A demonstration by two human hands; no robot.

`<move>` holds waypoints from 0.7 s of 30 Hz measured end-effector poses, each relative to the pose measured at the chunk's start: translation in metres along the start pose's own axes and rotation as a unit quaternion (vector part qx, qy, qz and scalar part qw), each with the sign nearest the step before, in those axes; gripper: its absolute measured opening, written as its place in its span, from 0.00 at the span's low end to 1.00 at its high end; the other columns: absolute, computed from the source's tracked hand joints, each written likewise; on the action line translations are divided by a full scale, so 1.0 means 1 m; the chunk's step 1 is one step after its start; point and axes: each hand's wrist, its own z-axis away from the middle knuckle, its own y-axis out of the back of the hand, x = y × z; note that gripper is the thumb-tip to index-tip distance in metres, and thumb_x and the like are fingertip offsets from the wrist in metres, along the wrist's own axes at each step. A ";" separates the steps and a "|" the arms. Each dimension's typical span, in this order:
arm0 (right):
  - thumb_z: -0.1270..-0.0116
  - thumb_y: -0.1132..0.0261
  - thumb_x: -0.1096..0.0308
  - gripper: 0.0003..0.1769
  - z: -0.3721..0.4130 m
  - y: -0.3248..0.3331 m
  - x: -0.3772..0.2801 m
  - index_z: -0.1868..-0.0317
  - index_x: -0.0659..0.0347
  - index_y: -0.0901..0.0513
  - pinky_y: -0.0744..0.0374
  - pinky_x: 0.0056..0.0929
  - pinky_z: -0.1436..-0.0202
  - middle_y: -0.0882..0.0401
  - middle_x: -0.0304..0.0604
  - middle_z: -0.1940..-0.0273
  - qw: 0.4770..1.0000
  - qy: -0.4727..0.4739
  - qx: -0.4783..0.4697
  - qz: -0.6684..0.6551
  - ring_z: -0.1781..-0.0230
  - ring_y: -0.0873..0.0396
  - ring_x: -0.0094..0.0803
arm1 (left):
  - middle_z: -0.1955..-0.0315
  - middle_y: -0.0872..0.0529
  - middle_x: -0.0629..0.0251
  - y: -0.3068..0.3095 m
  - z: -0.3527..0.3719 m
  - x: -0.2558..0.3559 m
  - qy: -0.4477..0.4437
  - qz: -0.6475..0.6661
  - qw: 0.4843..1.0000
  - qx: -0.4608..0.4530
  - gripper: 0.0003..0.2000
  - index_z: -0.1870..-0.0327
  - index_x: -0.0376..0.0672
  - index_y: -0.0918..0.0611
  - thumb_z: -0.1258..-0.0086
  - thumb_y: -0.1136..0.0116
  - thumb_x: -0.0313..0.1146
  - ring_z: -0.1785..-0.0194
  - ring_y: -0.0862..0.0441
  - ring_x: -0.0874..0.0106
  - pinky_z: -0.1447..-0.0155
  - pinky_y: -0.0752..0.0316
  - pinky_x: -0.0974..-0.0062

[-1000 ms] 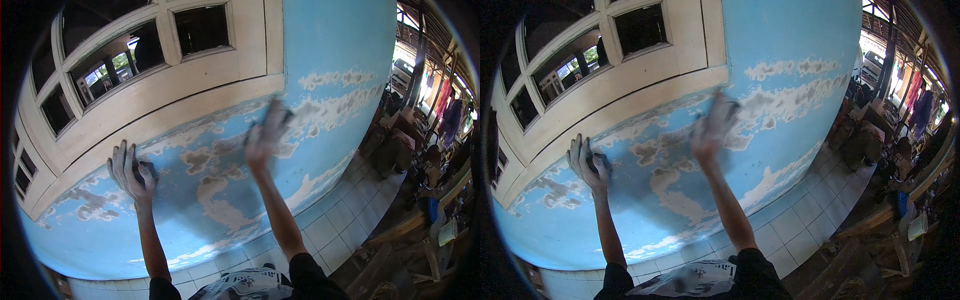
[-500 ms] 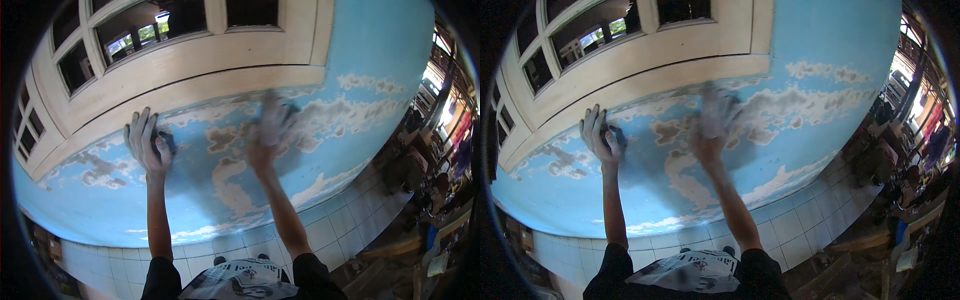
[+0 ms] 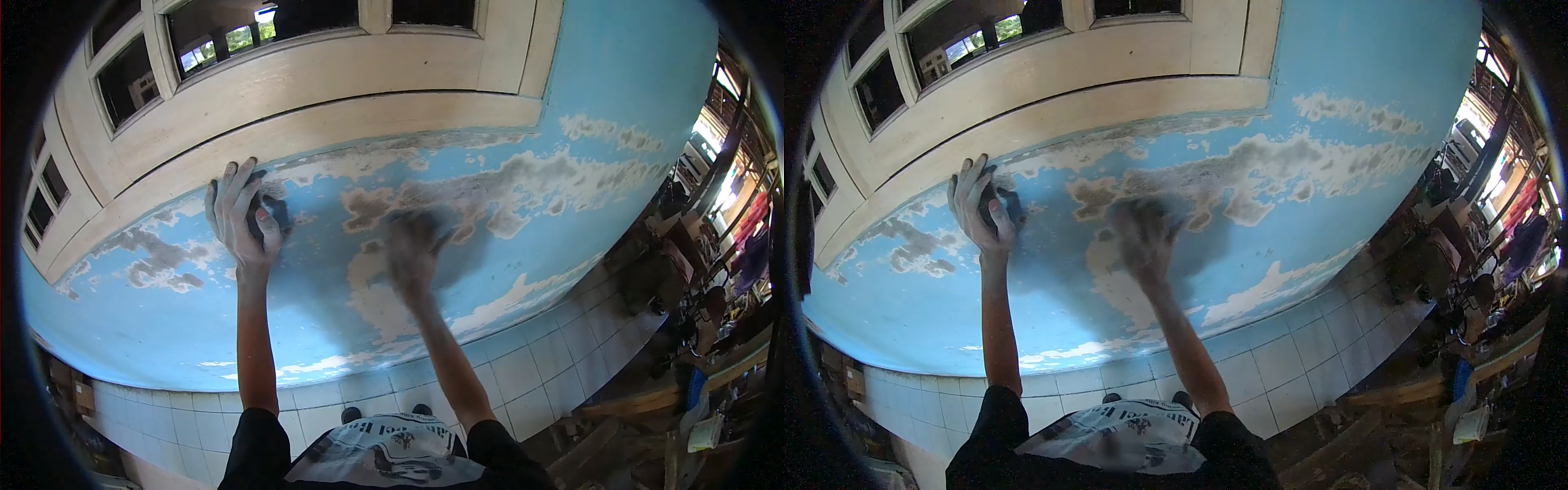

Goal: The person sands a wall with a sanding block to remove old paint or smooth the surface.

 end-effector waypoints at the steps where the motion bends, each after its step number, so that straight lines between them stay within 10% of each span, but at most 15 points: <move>1: 0.33 0.43 0.66 0.27 -0.017 0.002 0.019 0.32 0.49 0.31 0.60 0.62 0.27 0.33 0.49 0.34 0.997 -0.049 0.048 -0.042 0.29 0.42 0.49 | 0.46 0.18 0.54 0.000 -0.001 0.001 0.002 0.001 1.000 0.000 0.14 0.48 0.43 0.26 0.23 0.60 0.40 0.37 0.26 0.56 0.30 0.45 0.53; 5: 0.31 0.48 0.63 0.29 -0.013 -0.004 0.040 0.31 0.64 0.36 0.66 0.65 0.27 0.43 0.57 0.28 0.966 -0.194 0.113 -0.126 0.24 0.56 0.57 | 0.48 0.17 0.58 -0.002 -0.004 0.003 -0.017 -0.011 1.000 0.020 0.11 0.49 0.44 0.25 0.24 0.59 0.36 0.38 0.24 0.59 0.31 0.43 0.56; 10: 0.26 0.54 0.59 0.31 0.073 0.007 0.019 0.28 0.67 0.42 0.69 0.62 0.27 0.49 0.60 0.27 0.988 -0.093 -0.100 -0.077 0.24 0.60 0.58 | 0.49 0.16 0.58 -0.001 -0.005 0.005 -0.017 -0.027 0.999 0.032 0.11 0.50 0.43 0.25 0.25 0.58 0.36 0.40 0.23 0.58 0.32 0.42 0.56; 21: 0.25 0.53 0.66 0.27 -0.122 0.079 0.062 0.29 0.69 0.42 0.51 0.57 0.26 0.41 0.60 0.30 0.988 -0.100 0.113 -0.038 0.28 0.47 0.62 | 0.46 0.19 0.55 -0.003 -0.006 0.011 -0.030 -0.053 0.998 0.008 0.12 0.48 0.42 0.25 0.27 0.56 0.34 0.38 0.26 0.56 0.30 0.44 0.53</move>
